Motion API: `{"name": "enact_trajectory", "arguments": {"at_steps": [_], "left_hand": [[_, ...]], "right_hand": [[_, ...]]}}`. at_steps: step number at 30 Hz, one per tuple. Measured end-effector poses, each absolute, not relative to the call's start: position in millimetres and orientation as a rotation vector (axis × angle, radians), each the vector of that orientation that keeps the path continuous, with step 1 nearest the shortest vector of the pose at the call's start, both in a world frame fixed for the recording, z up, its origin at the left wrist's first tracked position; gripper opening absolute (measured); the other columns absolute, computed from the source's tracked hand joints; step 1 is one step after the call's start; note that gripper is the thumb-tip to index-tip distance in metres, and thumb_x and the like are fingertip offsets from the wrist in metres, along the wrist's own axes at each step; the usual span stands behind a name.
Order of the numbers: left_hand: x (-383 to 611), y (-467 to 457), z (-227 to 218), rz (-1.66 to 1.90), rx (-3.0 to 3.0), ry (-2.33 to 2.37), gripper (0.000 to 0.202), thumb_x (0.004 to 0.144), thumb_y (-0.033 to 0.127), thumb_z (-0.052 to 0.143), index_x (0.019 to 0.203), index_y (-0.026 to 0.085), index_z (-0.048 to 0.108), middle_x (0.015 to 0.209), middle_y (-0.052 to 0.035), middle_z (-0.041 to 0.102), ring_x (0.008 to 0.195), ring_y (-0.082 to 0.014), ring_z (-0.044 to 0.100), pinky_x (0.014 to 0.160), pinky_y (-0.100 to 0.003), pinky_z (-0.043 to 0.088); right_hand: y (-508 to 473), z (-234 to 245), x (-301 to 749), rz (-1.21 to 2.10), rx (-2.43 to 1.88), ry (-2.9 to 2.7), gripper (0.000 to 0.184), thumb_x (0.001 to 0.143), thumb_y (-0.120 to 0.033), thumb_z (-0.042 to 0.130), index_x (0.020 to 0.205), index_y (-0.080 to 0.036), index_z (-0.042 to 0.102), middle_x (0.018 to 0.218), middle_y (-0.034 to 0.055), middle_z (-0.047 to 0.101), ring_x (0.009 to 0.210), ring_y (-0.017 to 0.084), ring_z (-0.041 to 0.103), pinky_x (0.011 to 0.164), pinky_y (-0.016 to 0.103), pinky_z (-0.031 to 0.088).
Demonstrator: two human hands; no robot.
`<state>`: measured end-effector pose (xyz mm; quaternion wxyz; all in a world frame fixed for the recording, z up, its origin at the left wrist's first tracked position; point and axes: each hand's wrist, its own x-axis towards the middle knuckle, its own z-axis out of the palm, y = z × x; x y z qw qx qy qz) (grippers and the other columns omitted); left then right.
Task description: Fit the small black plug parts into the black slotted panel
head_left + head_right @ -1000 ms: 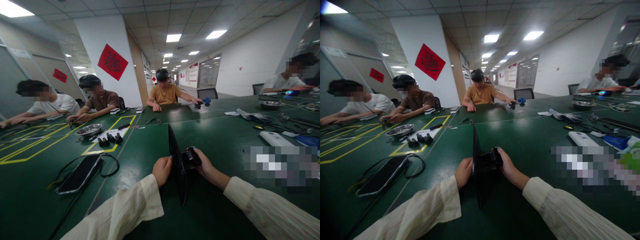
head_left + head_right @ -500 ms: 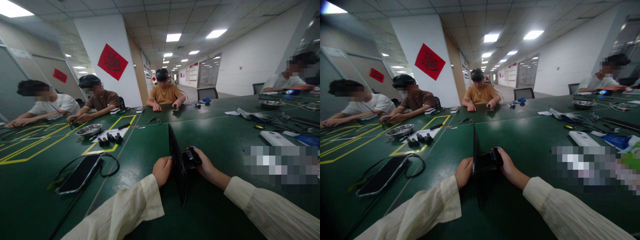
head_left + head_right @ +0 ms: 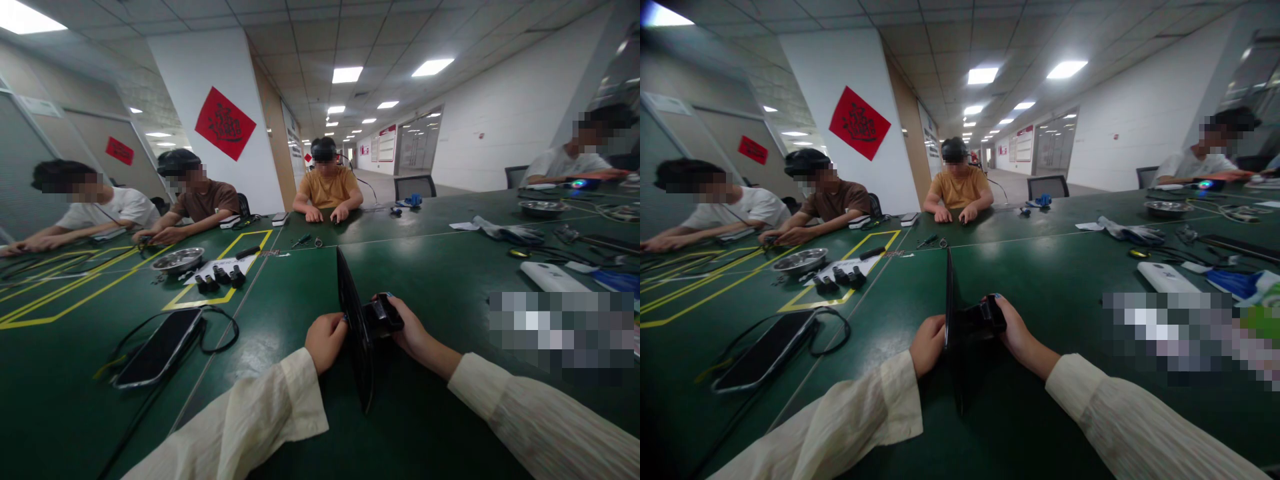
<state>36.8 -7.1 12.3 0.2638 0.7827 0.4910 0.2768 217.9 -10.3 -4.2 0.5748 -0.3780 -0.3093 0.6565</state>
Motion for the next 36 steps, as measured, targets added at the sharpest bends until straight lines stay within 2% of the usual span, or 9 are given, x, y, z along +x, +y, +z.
{"name": "enact_trajectory", "arguments": {"at_steps": [6, 12, 16, 24, 36], "left_hand": [[35.8, -5.8, 9.2, 0.766, 2.095, 1.316, 0.038, 0.082, 0.037, 0.026, 0.061, 0.016, 0.051, 0.061, -0.0031, 0.055, 0.062, -0.0169, 0.052, 0.061, -0.026, 0.038], [36.1, -3.3, 3.5, 0.794, 2.051, 1.342, 0.048, 0.086, 0.047, 0.021, 0.058, 0.017, 0.046, 0.058, -0.0022, 0.049, 0.058, -0.0155, 0.046, 0.057, -0.025, 0.036], [36.5, -3.8, 4.7, 0.789, 2.061, 1.342, 0.048, 0.086, 0.047, 0.022, 0.057, 0.017, 0.045, 0.056, -0.0021, 0.047, 0.057, -0.0151, 0.045, 0.055, -0.025, 0.035], [37.1, -5.8, 10.6, 0.747, 2.093, 1.336, 0.042, 0.084, 0.038, 0.026, 0.060, 0.016, 0.052, 0.060, -0.0034, 0.055, 0.062, -0.0169, 0.051, 0.060, -0.026, 0.038], [37.0, -6.1, 9.7, 0.766, 2.100, 1.326, 0.035, 0.082, 0.034, 0.032, 0.060, 0.016, 0.052, 0.062, -0.0032, 0.056, 0.063, -0.0169, 0.051, 0.059, -0.025, 0.038]], "right_hand": [[-9.9, -5.2, 218.5, 1.550, -0.888, -0.748, 0.035, 0.068, -0.051, 0.060, 0.087, -0.021, 0.062, 0.070, 0.0006, 0.066, 0.064, 0.020, 0.060, 0.049, 0.028, 0.041], [-9.2, -7.6, 219.7, 1.554, -0.859, -0.752, 0.033, 0.070, -0.050, 0.059, 0.087, -0.022, 0.063, 0.071, 0.0004, 0.066, 0.066, 0.020, 0.060, 0.051, 0.029, 0.041], [-8.4, -8.9, 220.4, 1.565, -0.866, -0.758, 0.033, 0.071, -0.051, 0.058, 0.088, -0.022, 0.063, 0.073, 0.0009, 0.067, 0.067, 0.021, 0.061, 0.052, 0.029, 0.042], [-10.2, -4.6, 217.4, 1.539, -0.874, -0.714, 0.036, 0.064, -0.051, 0.064, 0.084, -0.021, 0.063, 0.068, -0.0004, 0.066, 0.062, 0.019, 0.059, 0.049, 0.028, 0.042], [-9.6, -6.3, 219.0, 1.563, -0.878, -0.722, 0.030, 0.071, -0.048, 0.059, 0.085, -0.022, 0.064, 0.071, 0.0005, 0.066, 0.064, 0.020, 0.060, 0.051, 0.029, 0.043]]}}
